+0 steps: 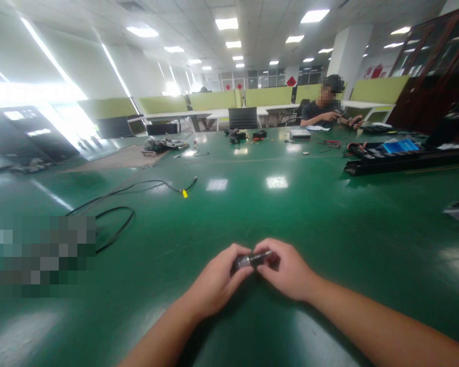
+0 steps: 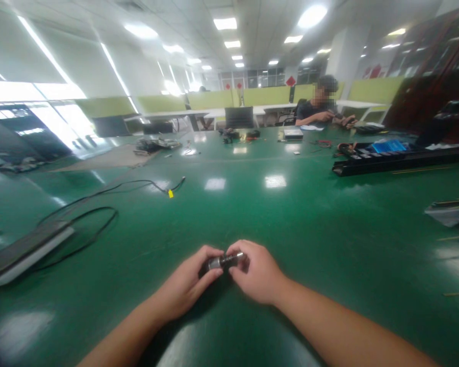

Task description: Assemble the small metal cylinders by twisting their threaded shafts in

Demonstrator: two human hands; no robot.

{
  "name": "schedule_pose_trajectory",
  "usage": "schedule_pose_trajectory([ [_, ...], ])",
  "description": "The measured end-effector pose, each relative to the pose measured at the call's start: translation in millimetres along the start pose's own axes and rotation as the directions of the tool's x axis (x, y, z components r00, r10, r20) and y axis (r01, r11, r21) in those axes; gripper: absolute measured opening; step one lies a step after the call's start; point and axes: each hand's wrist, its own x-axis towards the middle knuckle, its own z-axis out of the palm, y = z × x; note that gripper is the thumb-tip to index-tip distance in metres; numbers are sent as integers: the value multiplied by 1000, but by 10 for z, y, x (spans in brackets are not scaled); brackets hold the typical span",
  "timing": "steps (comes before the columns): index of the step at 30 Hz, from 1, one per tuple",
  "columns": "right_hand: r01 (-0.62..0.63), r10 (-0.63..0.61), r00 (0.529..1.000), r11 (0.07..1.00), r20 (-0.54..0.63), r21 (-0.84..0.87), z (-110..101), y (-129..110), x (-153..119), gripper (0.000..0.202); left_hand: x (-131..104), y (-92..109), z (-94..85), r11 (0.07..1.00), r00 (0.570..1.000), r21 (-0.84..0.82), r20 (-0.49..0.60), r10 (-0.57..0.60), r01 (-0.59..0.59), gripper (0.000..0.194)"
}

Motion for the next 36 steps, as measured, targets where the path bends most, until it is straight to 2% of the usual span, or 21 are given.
schedule_pose_trajectory([
  [5,35,-37,999,998,35,57,-5,-41,-4,21,3,0,26,999,999,19,-12,33,-33,27],
  [11,2,-3,1000,1000,20,30,-15,-44,19,13,-4,-75,78,993,995,83,-38,88,-85,36],
  [17,-24,23,999,999,30,41,-19,-30,30,8,4,-64,79,977,990,165,-26,139,-133,33],
  [21,-25,23,999,999,45,36,-26,-22,32,7,14,-17,64,969,990,207,9,138,-137,30],
  [36,-13,14,998,1000,57,-14,-51,18,42,7,24,-9,70,965,990,227,-3,138,-134,29],
])
